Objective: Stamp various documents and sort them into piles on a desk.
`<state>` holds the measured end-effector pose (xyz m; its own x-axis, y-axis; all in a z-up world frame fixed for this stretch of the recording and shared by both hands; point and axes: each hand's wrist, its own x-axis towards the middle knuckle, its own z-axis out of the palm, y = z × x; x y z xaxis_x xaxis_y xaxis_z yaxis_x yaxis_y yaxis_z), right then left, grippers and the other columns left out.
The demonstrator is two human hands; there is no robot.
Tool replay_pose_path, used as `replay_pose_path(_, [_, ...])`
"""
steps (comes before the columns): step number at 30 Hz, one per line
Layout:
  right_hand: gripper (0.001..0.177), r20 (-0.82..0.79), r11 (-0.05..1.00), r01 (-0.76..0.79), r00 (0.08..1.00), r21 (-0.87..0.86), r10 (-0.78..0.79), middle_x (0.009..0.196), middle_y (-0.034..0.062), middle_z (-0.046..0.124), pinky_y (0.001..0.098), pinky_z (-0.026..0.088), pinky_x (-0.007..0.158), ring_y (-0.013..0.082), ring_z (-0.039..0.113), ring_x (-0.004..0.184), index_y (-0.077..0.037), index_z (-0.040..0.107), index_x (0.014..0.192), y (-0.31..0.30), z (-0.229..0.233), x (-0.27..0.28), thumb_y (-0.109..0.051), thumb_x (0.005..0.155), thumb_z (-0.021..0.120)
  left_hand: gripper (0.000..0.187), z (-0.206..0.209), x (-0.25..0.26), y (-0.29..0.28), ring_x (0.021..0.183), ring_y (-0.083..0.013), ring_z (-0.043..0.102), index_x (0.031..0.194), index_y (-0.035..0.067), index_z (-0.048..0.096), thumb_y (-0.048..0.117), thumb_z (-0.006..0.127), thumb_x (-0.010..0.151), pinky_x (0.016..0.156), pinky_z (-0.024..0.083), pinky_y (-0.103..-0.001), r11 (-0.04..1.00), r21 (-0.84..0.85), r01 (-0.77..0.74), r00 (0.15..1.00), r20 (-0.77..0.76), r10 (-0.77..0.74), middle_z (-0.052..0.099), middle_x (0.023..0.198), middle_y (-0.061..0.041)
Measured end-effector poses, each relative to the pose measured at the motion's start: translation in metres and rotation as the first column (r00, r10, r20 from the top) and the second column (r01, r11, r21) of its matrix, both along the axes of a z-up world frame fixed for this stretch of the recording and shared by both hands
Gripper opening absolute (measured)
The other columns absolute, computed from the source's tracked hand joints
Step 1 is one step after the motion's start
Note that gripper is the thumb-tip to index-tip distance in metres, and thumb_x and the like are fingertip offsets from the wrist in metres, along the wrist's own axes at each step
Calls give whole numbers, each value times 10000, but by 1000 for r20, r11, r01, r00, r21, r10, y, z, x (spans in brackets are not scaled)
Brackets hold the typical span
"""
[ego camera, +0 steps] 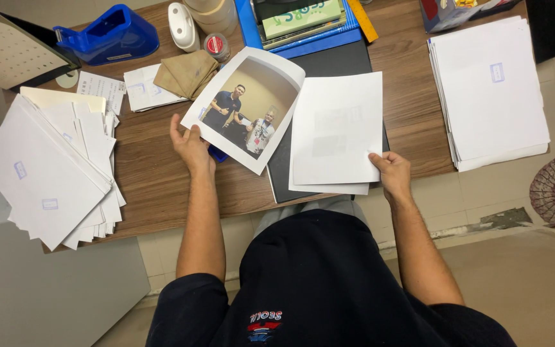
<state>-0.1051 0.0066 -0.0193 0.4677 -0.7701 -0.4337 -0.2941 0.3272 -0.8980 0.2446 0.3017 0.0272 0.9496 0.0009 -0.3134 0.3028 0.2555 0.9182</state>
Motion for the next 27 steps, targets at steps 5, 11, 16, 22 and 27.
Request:
replay_pose_path(5, [181, -26, 1000, -7, 1000, 10, 8, 783, 72, 707, 244, 483, 571, 100, 606, 646, -7, 683, 850, 7, 4, 7, -142, 939, 765, 365, 1, -15, -3, 900, -198, 720, 1326, 109, 500, -63, 495, 1005, 741, 567, -309, 989, 147, 12, 939, 338, -62, 759, 1030, -159])
replay_pose_path(11, [274, -24, 998, -48, 998, 47, 50, 773, 71, 676, 249, 451, 562, 103, 562, 635, -6, 662, 837, 11, -23, 8, -215, 989, 750, 248, 52, -103, -50, 889, -315, 701, 899, 23, 766, -89, 548, 867, 801, 563, -427, 778, 626, 55, 374, 710, -597, 721, 1007, -184])
replay_pose_path(16, [314, 48, 984, -55, 998, 168, 47, 845, 65, 720, 234, 493, 633, 88, 612, 699, -2, 695, 880, 19, -24, 17, -276, 1032, 693, 182, 24, -170, -91, 917, -329, 699, 889, 45, 765, -32, 611, 830, 839, 574, -442, 665, 725, 179, 102, 659, -745, 714, 1052, -161])
replay_pose_path(22, [253, 51, 906, -249, 968, 342, 246, 873, 62, 732, 281, 523, 628, 126, 642, 695, -7, 719, 1039, 29, -19, 11, -240, 1007, 624, 245, -22, -188, -100, 1000, -290, 649, 1104, 35, 779, 12, 629, 911, 902, 531, -431, 384, 848, 364, 153, 353, -923, 663, 1108, -141])
replay_pose_path(27, [216, 202, 804, -413, 911, 427, 360, 903, 60, 734, 265, 584, 735, 105, 679, 759, 7, 719, 1028, 32, -36, 1, -187, 983, 633, 409, -19, -186, -100, 1065, -296, 608, 1190, 43, 735, 282, 787, 862, 932, 515, -433, 182, 885, 429, 59, 174, -983, 609, 1192, -147])
